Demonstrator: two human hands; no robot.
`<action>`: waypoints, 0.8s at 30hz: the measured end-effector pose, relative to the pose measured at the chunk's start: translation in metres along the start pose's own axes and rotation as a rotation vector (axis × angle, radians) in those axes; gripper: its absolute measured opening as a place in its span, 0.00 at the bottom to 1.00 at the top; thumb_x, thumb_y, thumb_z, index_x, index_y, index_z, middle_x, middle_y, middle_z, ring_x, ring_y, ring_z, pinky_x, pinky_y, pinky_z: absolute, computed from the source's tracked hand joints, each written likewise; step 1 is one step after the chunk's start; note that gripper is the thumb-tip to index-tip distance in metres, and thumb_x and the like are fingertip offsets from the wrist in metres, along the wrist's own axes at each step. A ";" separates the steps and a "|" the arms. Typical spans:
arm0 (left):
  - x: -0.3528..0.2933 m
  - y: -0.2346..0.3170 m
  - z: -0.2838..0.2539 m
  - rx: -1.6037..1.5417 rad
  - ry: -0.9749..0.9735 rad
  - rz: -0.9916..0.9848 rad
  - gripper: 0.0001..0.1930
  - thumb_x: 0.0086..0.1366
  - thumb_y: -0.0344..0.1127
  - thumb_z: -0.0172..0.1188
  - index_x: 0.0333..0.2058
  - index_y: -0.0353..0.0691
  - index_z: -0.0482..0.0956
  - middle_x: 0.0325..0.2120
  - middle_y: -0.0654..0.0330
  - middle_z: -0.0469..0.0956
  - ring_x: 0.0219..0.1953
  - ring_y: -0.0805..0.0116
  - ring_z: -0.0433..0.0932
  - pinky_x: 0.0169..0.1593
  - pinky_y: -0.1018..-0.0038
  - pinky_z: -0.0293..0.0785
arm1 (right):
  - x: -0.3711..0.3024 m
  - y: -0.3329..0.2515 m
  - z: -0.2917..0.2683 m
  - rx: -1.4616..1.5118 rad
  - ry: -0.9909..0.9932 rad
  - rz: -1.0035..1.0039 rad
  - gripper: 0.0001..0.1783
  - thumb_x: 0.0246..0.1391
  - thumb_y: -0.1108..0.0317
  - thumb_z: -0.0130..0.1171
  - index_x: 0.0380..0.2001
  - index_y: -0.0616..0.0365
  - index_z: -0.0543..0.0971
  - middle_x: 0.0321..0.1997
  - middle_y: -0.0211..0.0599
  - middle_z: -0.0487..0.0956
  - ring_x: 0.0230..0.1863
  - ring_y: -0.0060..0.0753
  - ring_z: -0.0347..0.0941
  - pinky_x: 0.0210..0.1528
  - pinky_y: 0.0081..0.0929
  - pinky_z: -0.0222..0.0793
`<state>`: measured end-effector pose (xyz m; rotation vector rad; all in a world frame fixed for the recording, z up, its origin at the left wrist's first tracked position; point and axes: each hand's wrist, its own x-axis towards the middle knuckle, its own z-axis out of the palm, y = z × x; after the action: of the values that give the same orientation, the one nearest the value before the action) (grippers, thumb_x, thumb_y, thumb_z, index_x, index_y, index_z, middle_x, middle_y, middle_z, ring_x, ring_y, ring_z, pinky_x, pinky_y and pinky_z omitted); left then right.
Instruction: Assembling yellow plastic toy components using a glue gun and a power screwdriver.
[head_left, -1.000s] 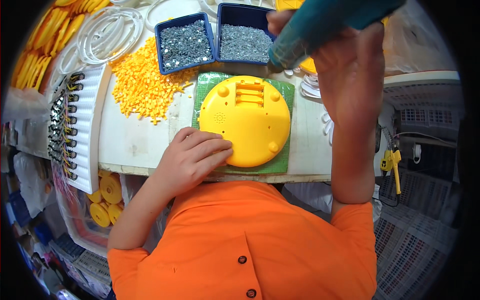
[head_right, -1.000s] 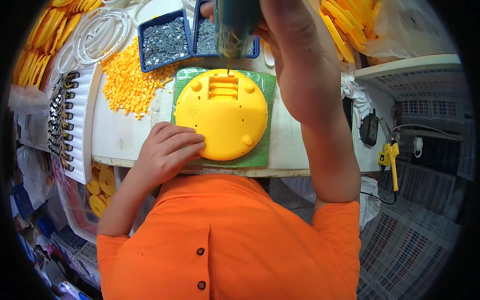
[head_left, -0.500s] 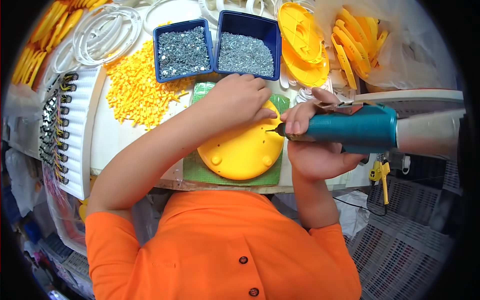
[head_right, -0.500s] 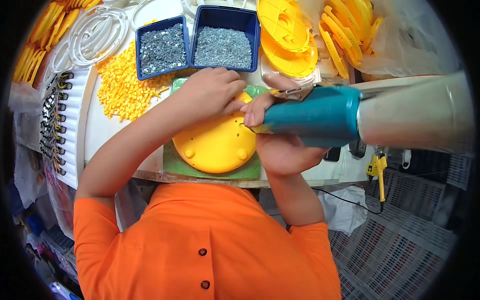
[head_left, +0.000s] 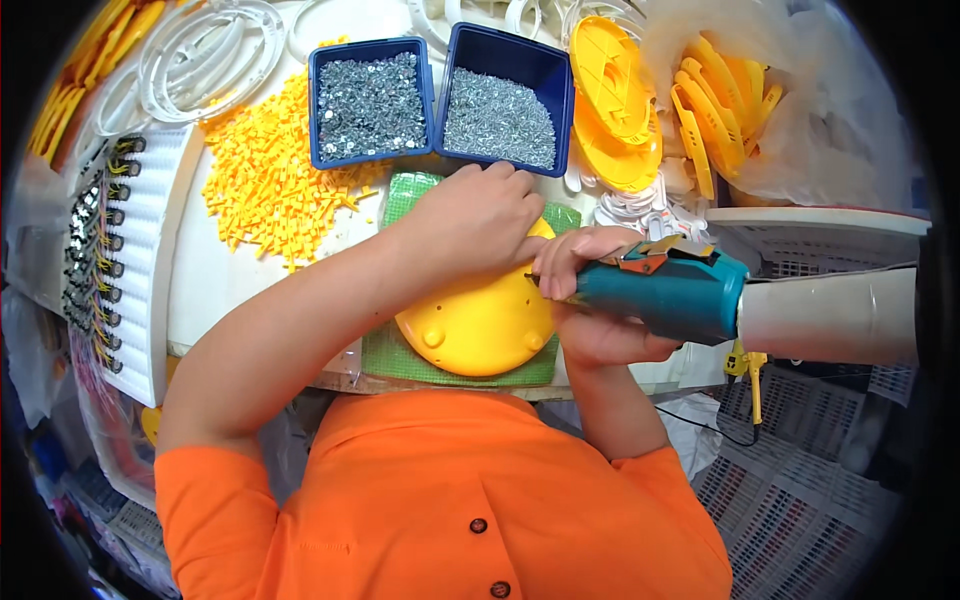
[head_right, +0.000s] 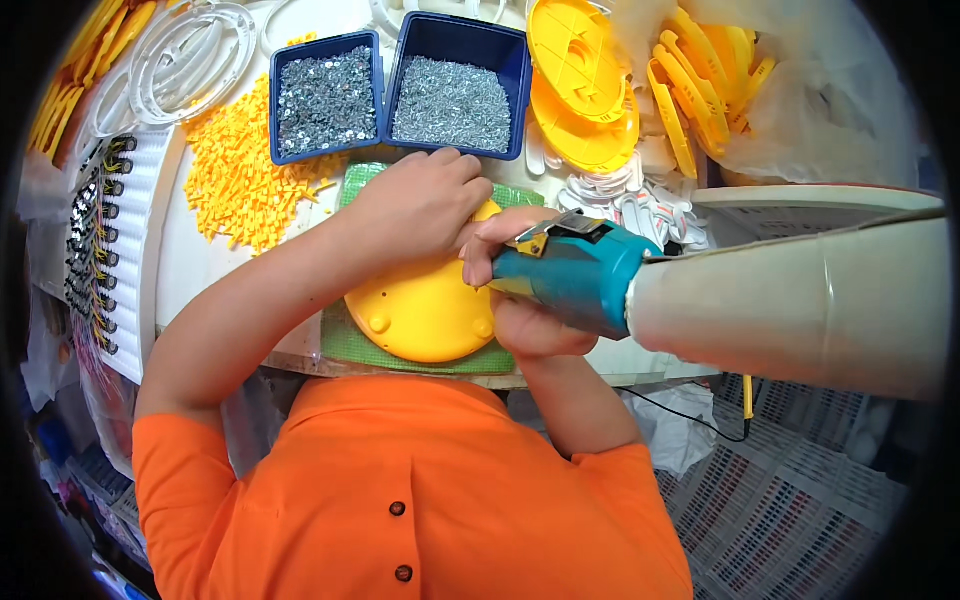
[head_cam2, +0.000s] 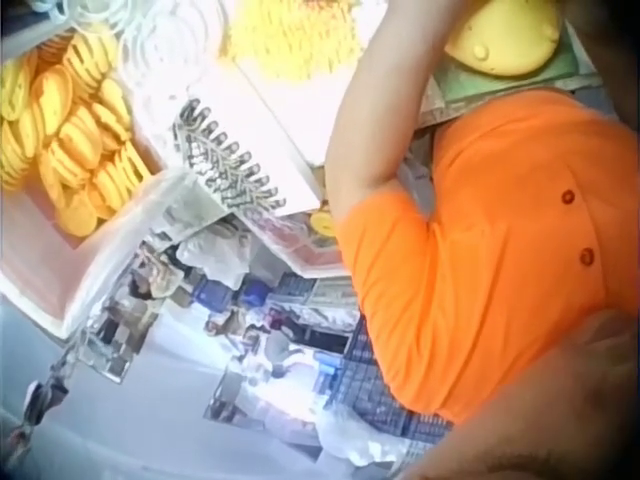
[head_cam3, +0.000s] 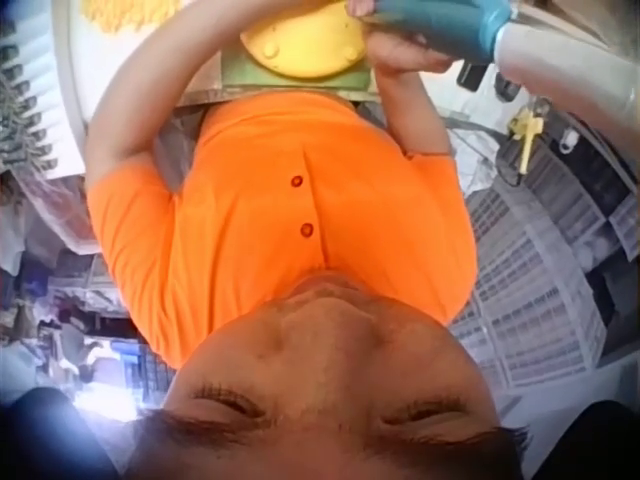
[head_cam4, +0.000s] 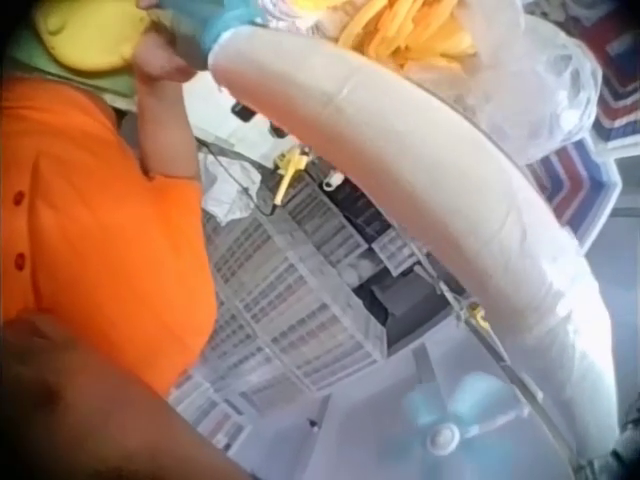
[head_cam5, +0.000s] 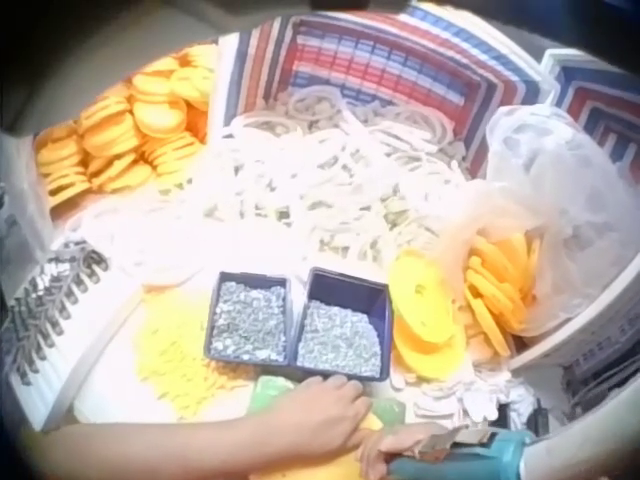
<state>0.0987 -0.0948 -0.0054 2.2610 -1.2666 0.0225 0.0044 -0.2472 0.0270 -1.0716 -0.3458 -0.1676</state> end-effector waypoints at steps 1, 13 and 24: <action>0.000 0.000 -0.001 0.001 0.010 0.008 0.18 0.58 0.47 0.64 0.36 0.37 0.80 0.37 0.55 0.77 0.43 0.54 0.78 0.47 0.62 0.75 | 0.002 0.003 -0.002 0.009 -0.052 -0.041 0.54 0.53 0.21 0.44 0.54 0.69 0.74 0.28 0.42 0.76 0.30 0.37 0.71 0.40 0.39 0.67; 0.004 -0.007 0.011 0.003 0.099 0.057 0.23 0.64 0.53 0.61 0.32 0.35 0.85 0.34 0.51 0.81 0.41 0.53 0.82 0.40 0.60 0.78 | 0.008 -0.013 0.070 -0.056 -0.197 0.197 0.48 0.56 0.22 0.44 0.54 0.57 0.78 0.26 0.38 0.77 0.30 0.37 0.73 0.43 0.37 0.67; 0.003 -0.005 0.011 -0.053 0.091 0.017 0.23 0.60 0.55 0.64 0.29 0.36 0.87 0.33 0.51 0.83 0.41 0.53 0.83 0.42 0.58 0.79 | 0.004 -0.002 0.074 -0.136 -0.232 0.319 0.52 0.51 0.18 0.50 0.55 0.59 0.77 0.27 0.37 0.77 0.29 0.36 0.73 0.42 0.38 0.68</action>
<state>0.1016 -0.1002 -0.0165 2.1789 -1.2252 0.0959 -0.0075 -0.1827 0.0625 -1.2695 -0.3696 0.2226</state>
